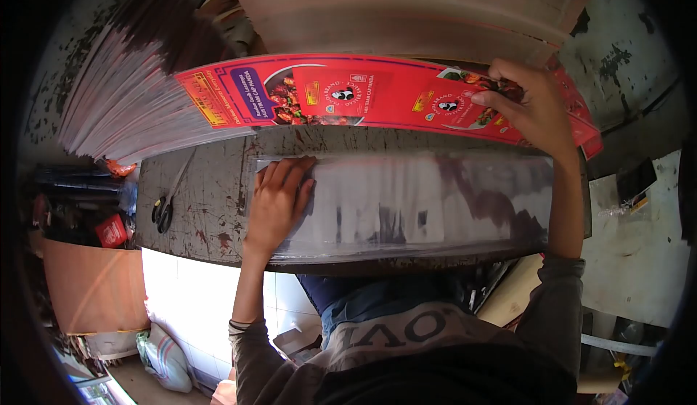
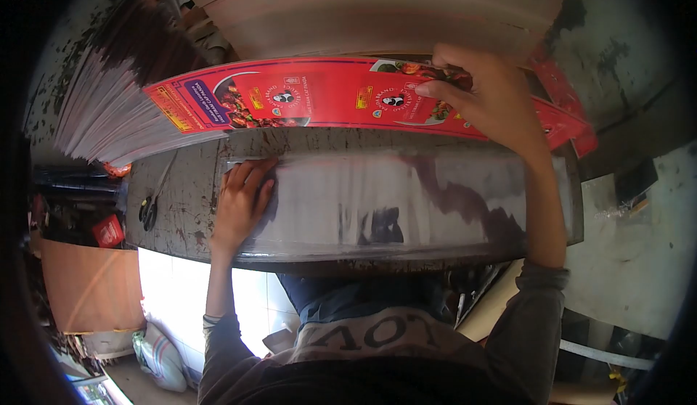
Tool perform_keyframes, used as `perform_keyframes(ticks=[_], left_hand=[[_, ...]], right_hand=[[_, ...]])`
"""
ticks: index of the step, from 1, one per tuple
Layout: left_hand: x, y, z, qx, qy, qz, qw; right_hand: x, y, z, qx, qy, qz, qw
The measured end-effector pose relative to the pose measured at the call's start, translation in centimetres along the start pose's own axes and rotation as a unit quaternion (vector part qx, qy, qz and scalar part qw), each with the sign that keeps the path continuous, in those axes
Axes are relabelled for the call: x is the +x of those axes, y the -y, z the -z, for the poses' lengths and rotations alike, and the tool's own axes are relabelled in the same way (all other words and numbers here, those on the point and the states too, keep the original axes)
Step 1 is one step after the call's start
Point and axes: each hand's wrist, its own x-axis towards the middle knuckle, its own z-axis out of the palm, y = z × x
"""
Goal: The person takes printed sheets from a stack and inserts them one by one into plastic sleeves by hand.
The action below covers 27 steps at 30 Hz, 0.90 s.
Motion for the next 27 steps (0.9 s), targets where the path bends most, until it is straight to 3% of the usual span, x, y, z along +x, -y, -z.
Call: perform_keyframes(ticks=[8, 10, 27], left_hand=[[-0.1, 0.0, -0.3, -0.019, -0.028, 0.007, 0.999], [-0.1, -0.5, -0.3, -0.022, -0.078, -0.013, 0.997], [-0.3, 0.1, -0.6, 0.039, -0.112, -0.048, 0.992]], right_hand=[[0.7, 0.1, -0.2, 0.028, 0.032, -0.018, 0.999], [0.8, 0.1, -0.2, 0.027, 0.024, 0.009, 0.999], [1.5, 0.3, -2.5, 0.062, 0.024, 0.061, 0.996]])
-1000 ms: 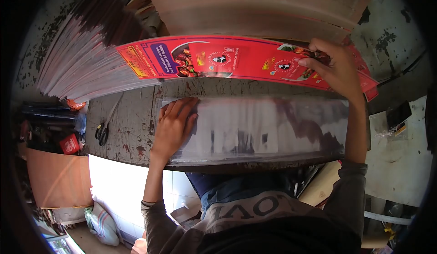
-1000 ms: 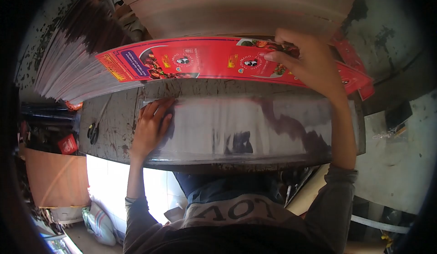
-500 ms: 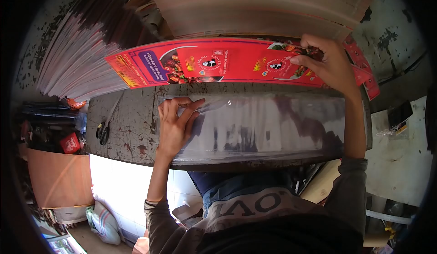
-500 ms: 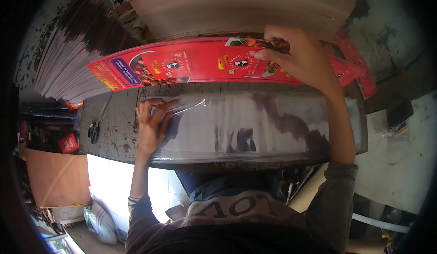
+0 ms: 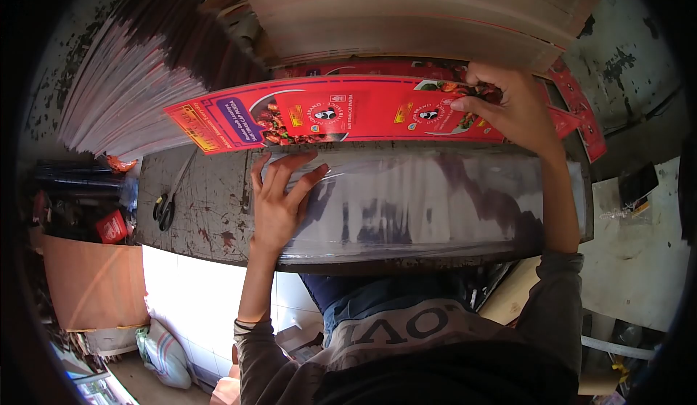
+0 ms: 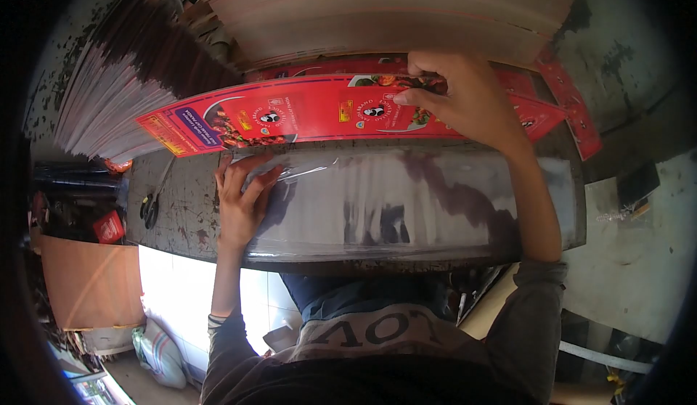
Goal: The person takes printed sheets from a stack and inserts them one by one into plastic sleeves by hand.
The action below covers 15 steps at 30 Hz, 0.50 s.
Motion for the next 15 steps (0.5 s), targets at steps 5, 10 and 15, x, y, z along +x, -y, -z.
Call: perform_keyframes(ticks=[5, 10, 15], left_hand=[[0.2, -0.1, 0.0, -0.010, 0.020, 0.010, 1.000], [0.7, -0.5, -0.1, -0.018, 0.037, 0.021, 0.999], [0.0, 0.1, 0.0, -0.070, 0.080, 0.028, 0.994]], right_hand=[[0.0, -0.3, -0.2, -0.005, -0.001, 0.012, 1.000], [0.5, 0.8, -1.8, -0.006, -0.001, 0.022, 1.000], [2.9, 3.9, -2.9, -0.023, -0.001, 0.053, 0.998]])
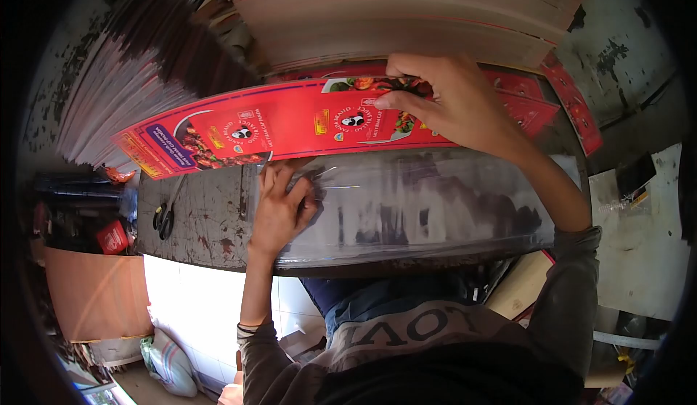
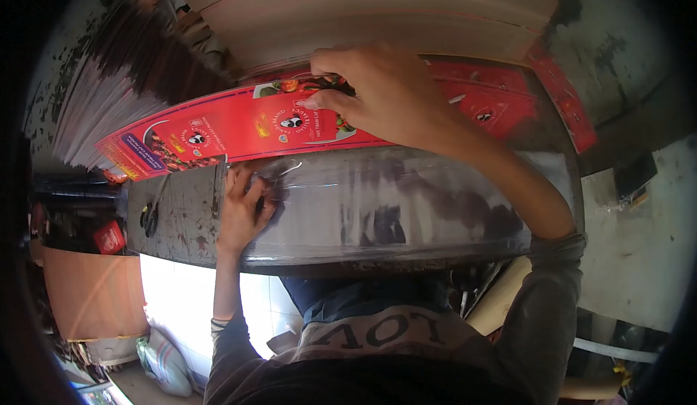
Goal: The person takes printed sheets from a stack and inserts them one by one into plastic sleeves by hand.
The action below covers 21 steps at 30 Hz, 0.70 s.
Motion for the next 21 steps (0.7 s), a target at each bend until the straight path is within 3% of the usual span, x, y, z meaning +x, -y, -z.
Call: perform_keyframes(ticks=[2, 4, 9, 11, 15, 17, 19, 21], left_hand=[[-0.2, 0.1, 0.4, -0.014, 0.014, -0.019, 1.000], [-0.5, 0.3, 0.8, -0.074, 0.021, -0.038, 0.996], [-1.1, 0.5, 1.0, -0.094, -0.001, -0.034, 0.995], [-1.2, 0.4, 1.0, -0.086, -0.014, -0.034, 0.996], [-1.9, 0.7, 0.3, -0.157, -0.003, 0.056, 0.986], [-1.3, 0.3, 0.7, -0.177, -0.012, 0.077, 0.981], [-1.0, -0.3, 0.9, -0.213, -0.017, 0.094, 0.972], [-0.8, -0.2, 0.9, -0.145, -0.021, 0.112, 0.983]], right_hand=[[1.6, 1.6, -0.7, -0.011, -0.013, 0.026, 1.000], [3.1, 3.1, -1.7, 0.079, -0.023, 0.051, 0.995], [4.5, 4.2, -4.7, 0.148, -0.093, 0.123, 0.977], [3.3, 4.0, -4.5, 0.091, -0.055, 0.090, 0.990], [0.4, 2.0, -2.9, 0.063, -0.009, 0.062, 0.996], [-1.0, 1.6, -1.0, 0.035, 0.089, -0.046, 0.994], [-3.2, -0.3, -0.3, 0.049, 0.086, -0.056, 0.993], [-5.0, -1.8, 1.1, 0.066, 0.088, -0.081, 0.991]])
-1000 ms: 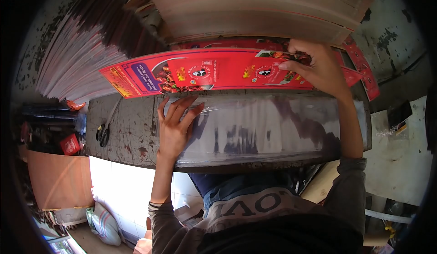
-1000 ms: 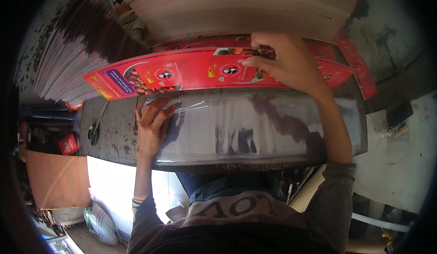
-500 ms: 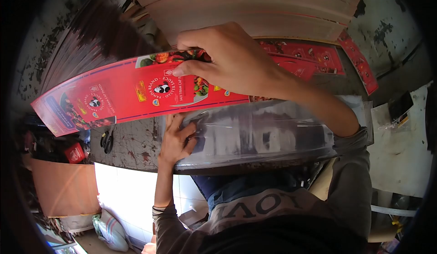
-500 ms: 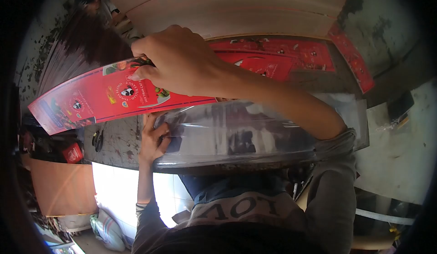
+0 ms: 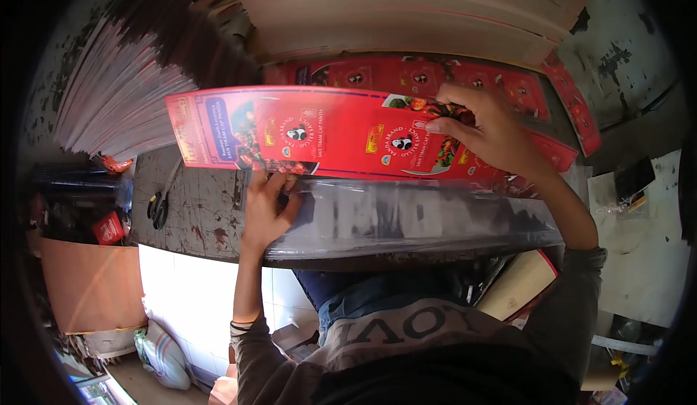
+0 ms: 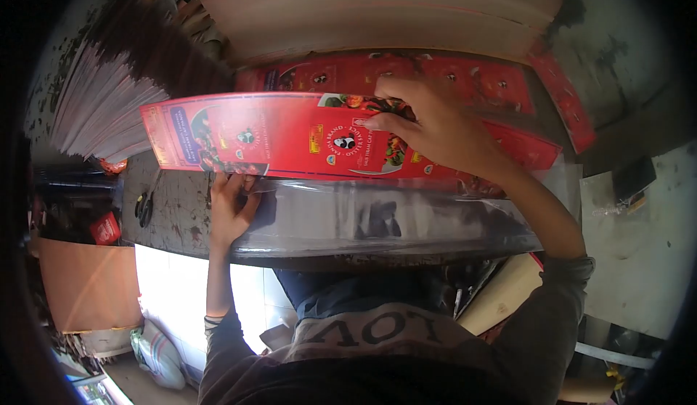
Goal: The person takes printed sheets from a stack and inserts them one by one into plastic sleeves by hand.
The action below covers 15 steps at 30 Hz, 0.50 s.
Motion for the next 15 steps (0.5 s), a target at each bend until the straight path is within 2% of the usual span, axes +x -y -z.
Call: perform_keyframes(ticks=[3, 4, 6, 8, 10, 11, 12, 14, 15], left_hand=[[0.3, 0.1, 0.1, 0.005, -0.013, 0.015, 1.000], [0.5, 0.3, 0.2, 0.005, -0.016, 0.019, 1.000], [0.8, 0.6, 0.5, -0.052, -0.013, 0.032, 0.998], [0.9, 1.4, 1.0, -0.045, 0.011, 0.032, 0.998], [1.1, 2.2, 0.9, -0.236, 0.028, 0.162, 0.958], [1.3, 2.6, 0.4, -0.344, -0.010, 0.147, 0.927], [1.6, 2.7, 0.6, -0.341, -0.013, 0.150, 0.928], [1.9, 2.7, 1.2, -0.366, 0.020, 0.226, 0.902], [1.9, 3.0, 1.2, -0.363, 0.033, 0.226, 0.903]], right_hand=[[-2.6, -3.0, 2.5, 0.023, 0.035, -0.088, 0.995], [-3.4, -3.8, 3.2, 0.022, 0.039, -0.085, 0.995], [-4.7, -5.1, 4.2, 0.102, 0.048, -0.166, 0.980], [-5.5, -6.4, 4.6, 0.083, 0.043, -0.161, 0.982], [-5.6, -6.5, 4.5, 0.066, 0.035, -0.155, 0.985], [-5.4, -6.2, 4.7, 0.063, 0.043, -0.167, 0.983], [-5.2, -6.0, 4.6, 0.059, 0.050, -0.178, 0.981], [-5.0, -6.2, 4.2, 0.056, 0.051, -0.176, 0.982], [-5.0, -6.2, 3.9, 0.052, 0.051, -0.179, 0.981]])
